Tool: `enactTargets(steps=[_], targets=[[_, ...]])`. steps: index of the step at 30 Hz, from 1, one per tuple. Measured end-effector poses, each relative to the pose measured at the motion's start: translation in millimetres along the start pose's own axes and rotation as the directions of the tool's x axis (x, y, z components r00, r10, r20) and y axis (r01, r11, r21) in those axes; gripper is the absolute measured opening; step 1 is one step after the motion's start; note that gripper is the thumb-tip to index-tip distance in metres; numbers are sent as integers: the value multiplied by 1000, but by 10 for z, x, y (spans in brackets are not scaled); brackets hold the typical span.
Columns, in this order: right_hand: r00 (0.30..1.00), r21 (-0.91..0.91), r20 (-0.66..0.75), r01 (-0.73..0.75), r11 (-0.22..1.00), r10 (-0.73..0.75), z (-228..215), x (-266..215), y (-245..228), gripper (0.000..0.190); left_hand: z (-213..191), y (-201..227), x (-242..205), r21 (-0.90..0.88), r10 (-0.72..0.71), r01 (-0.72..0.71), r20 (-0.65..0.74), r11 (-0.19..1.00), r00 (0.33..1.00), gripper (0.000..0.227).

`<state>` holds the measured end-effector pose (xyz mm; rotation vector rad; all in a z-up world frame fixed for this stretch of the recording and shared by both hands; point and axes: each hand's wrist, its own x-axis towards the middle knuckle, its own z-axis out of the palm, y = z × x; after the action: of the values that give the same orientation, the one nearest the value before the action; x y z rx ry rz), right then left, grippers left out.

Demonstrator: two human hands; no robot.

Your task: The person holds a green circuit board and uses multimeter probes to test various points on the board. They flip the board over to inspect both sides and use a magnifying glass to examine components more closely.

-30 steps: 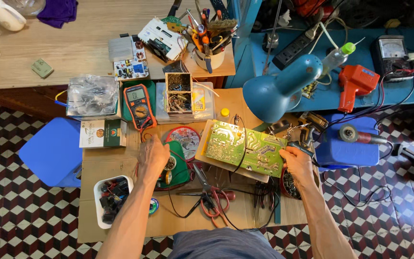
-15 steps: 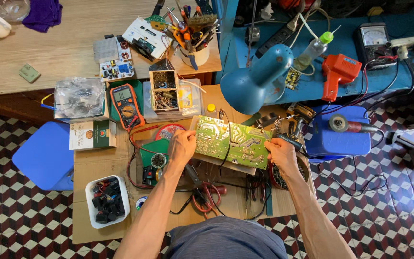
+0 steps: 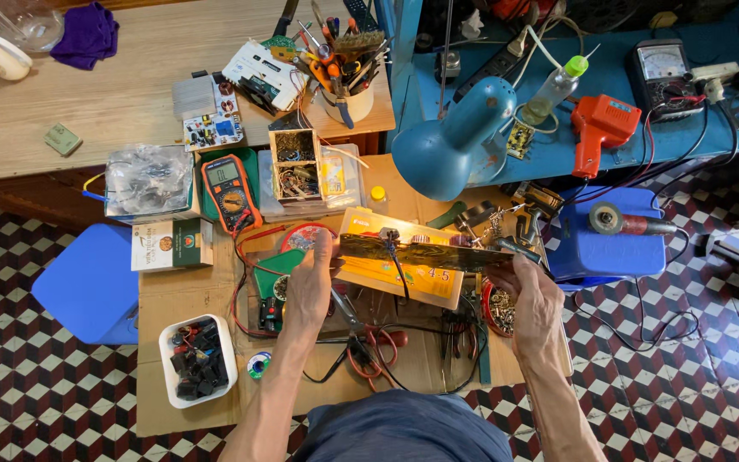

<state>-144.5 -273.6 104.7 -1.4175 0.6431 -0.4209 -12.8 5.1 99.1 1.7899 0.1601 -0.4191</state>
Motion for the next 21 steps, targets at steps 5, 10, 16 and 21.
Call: enactTargets(steps=[5,10,16,21], targets=[[986,-236,-159,-81,968,44,74,-87,238,45,-20,-159,60,-76,-134,139,65,987,989,72],[990,-168,-135,-63,984,40,55,-3,649,27,7,-628,325,-162,56,-33,140,986,989,62],[998,23,54,29,999,-30,109,106,1020,33,141,-1201,694,-149,51,-24,178,989,983,64],[998,1,56,-15,1000,15,133,119,1130,51,257,-1467,886,71,195,-195,13,978,981,56]])
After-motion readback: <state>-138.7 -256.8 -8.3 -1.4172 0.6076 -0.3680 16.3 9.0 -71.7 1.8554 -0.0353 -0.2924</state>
